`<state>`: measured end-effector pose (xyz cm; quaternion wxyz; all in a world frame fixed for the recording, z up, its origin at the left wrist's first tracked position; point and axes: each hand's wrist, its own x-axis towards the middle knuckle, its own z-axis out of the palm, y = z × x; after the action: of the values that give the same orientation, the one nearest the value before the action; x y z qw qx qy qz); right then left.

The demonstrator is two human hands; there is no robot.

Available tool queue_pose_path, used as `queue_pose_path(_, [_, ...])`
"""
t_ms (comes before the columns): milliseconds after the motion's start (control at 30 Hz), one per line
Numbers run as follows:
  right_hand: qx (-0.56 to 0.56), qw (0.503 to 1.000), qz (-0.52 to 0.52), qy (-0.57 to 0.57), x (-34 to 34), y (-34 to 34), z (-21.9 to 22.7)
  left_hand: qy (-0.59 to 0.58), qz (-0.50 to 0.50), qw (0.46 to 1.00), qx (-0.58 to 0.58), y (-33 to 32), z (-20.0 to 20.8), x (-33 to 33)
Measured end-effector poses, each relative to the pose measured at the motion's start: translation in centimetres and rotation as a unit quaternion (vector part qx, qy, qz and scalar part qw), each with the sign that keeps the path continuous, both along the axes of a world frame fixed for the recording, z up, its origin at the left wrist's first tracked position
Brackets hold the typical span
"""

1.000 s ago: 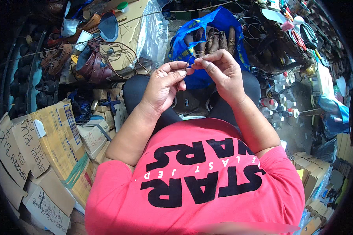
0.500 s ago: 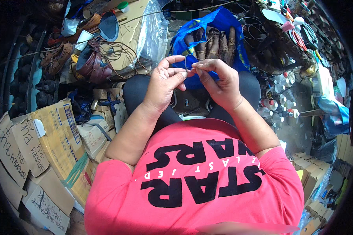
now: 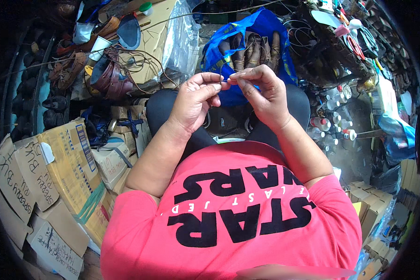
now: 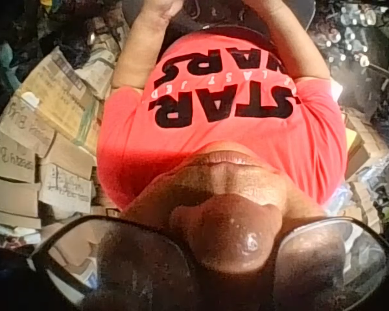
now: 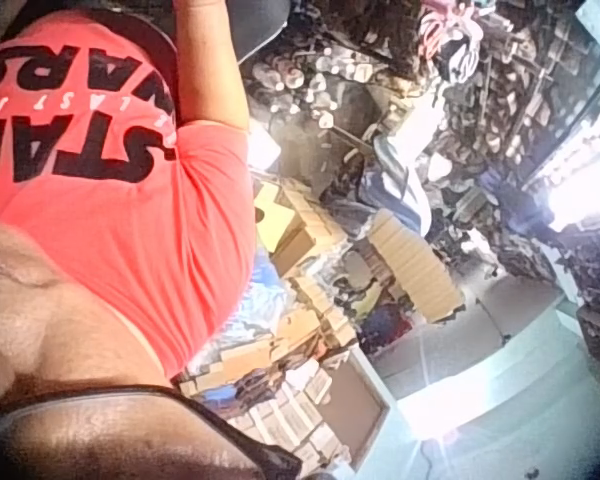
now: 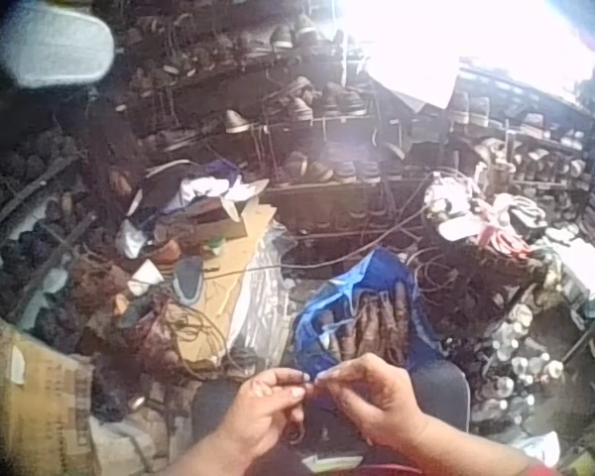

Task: Sewing leather shoe components together using a needle and thread.

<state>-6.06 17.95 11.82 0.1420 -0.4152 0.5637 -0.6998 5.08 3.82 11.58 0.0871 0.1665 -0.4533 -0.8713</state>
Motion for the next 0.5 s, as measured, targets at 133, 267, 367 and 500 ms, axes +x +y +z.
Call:
queue_pose_path(133, [0.006, 1.0, -0.002, 0.007, -0.06, -0.02, 0.0, -0.007, 0.0, 1.0, -0.002, -0.01, -0.01, 0.01])
queue_pose_path(267, [0.015, 1.0, 0.0, 0.009, 0.01, -0.05, 0.15, -0.014, 0.002, 1.0, -0.002, 0.03, 0.0, -0.03])
queue_pose_path(367, [0.017, 1.0, -0.003, 0.013, 0.04, -0.11, 0.23, -0.016, 0.004, 1.0, -0.006, 0.02, 0.03, -0.03])
queue_pose_path(500, [0.033, 0.997, -0.019, 0.068, -0.02, -0.03, 0.49, -0.018, 0.004, 0.999, -0.028, 0.07, 0.03, -0.03])
